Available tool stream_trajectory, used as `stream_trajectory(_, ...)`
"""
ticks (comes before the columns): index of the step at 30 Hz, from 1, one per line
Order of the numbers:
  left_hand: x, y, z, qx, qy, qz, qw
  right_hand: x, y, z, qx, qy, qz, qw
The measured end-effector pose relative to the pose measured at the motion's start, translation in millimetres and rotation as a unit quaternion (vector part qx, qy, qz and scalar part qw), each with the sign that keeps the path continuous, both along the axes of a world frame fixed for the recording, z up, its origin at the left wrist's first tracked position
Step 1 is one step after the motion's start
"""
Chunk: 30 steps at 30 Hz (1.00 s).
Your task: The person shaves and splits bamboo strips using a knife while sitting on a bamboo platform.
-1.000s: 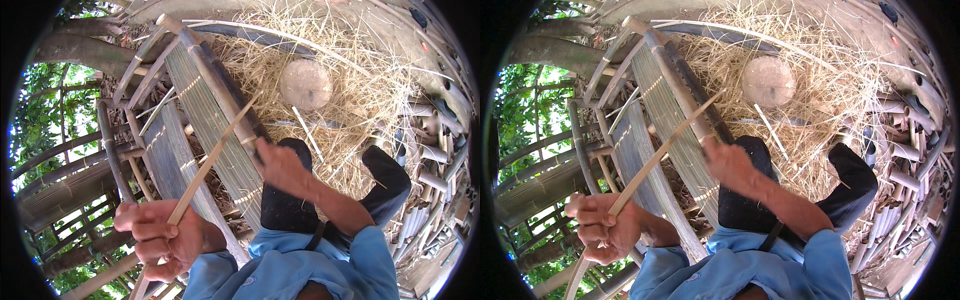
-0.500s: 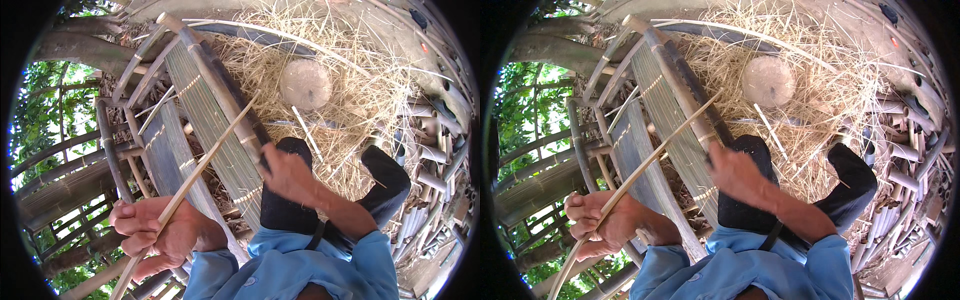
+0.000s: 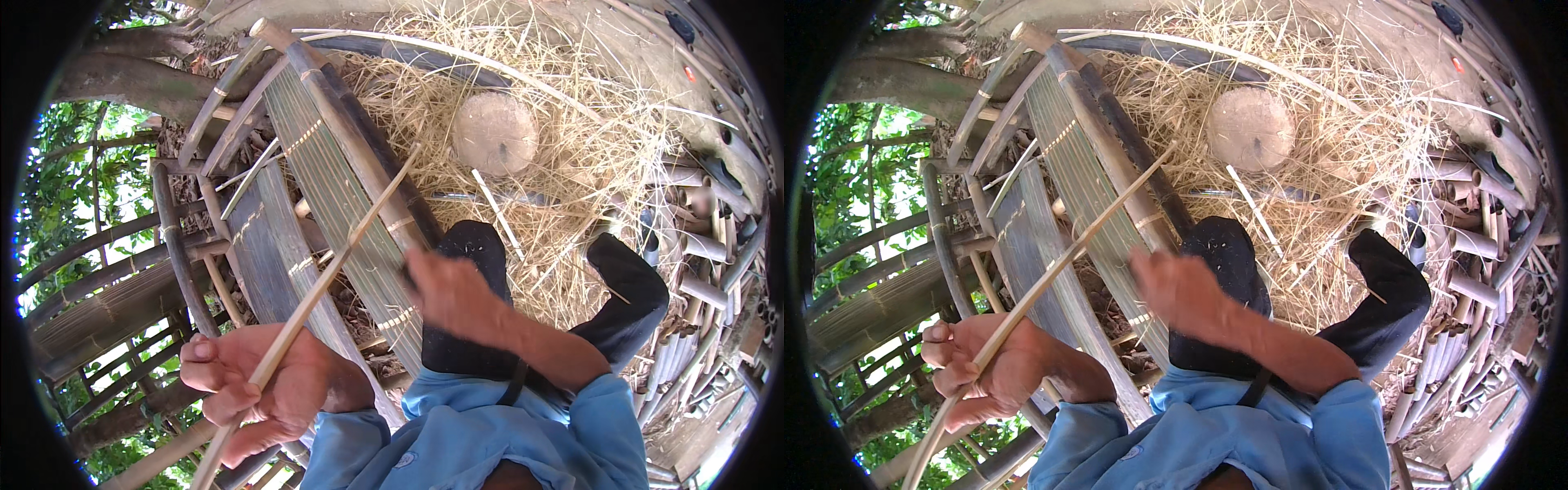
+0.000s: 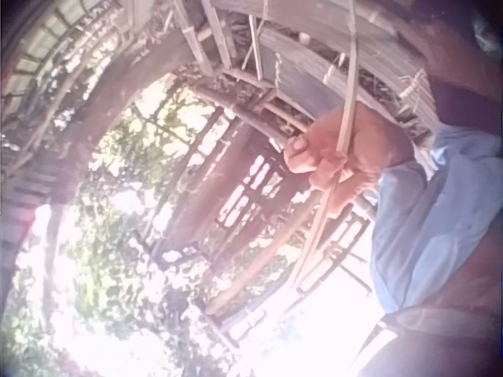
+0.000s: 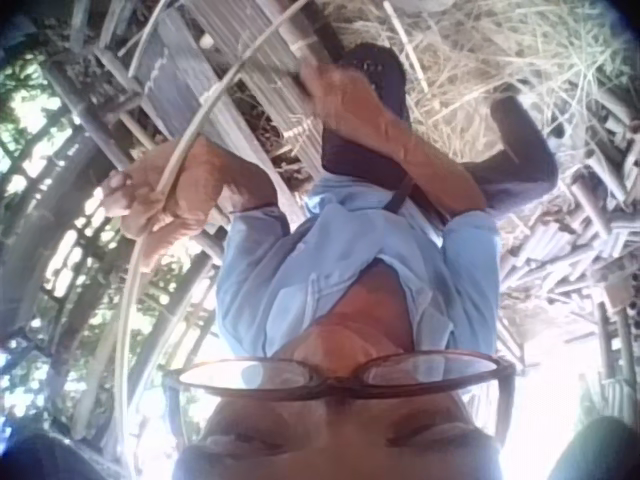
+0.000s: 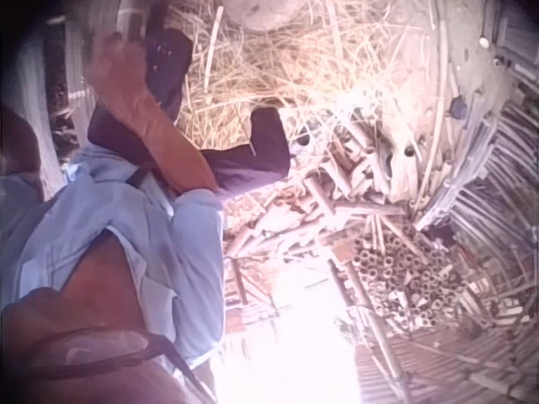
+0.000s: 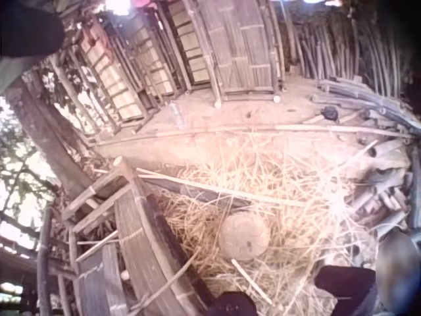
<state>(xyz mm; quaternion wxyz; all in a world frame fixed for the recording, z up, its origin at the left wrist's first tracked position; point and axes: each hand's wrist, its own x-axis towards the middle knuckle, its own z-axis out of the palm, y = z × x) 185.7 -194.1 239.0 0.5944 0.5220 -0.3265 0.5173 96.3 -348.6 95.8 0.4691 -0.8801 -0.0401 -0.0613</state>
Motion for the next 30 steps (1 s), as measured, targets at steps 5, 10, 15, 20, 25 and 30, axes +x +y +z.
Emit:
stream_trajectory(5, 13.3, -5.6, -17.4, -0.044, -0.011, -0.046, 0.998, 4.8, -24.5, -25.7, -0.030, 0.093, -0.050, 0.994)
stream_trajectory(10, 41.8, -37.9, -97.2, 0.042, 0.158, -0.073, 0.984, 14.0, -48.7, -41.3, 0.013, 0.095, -0.150, 0.984)
stream_trajectory(15, 8.7, 1.4, 53.1, 0.067, 0.072, -0.256, 0.962, -3.1, -75.6, -55.2, 0.006, 0.200, -0.158, 0.967)
stream_trajectory(20, -25.5, 41.0, 159.0, 0.094, 0.054, -0.327, 0.939, -44.2, -87.7, -53.1, -0.034, 0.153, -0.178, 0.972)
stream_trajectory(25, -41.7, 30.3, 168.0, 0.110, 0.005, -0.362, 0.926, -78.1, -94.0, -62.3, -0.034, 0.160, -0.203, 0.965)
stream_trajectory(30, -21.7, 14.1, 122.7, 0.047, 0.103, -0.427, 0.897, -101.2, -111.4, -86.6, -0.028, 0.210, -0.232, 0.949)
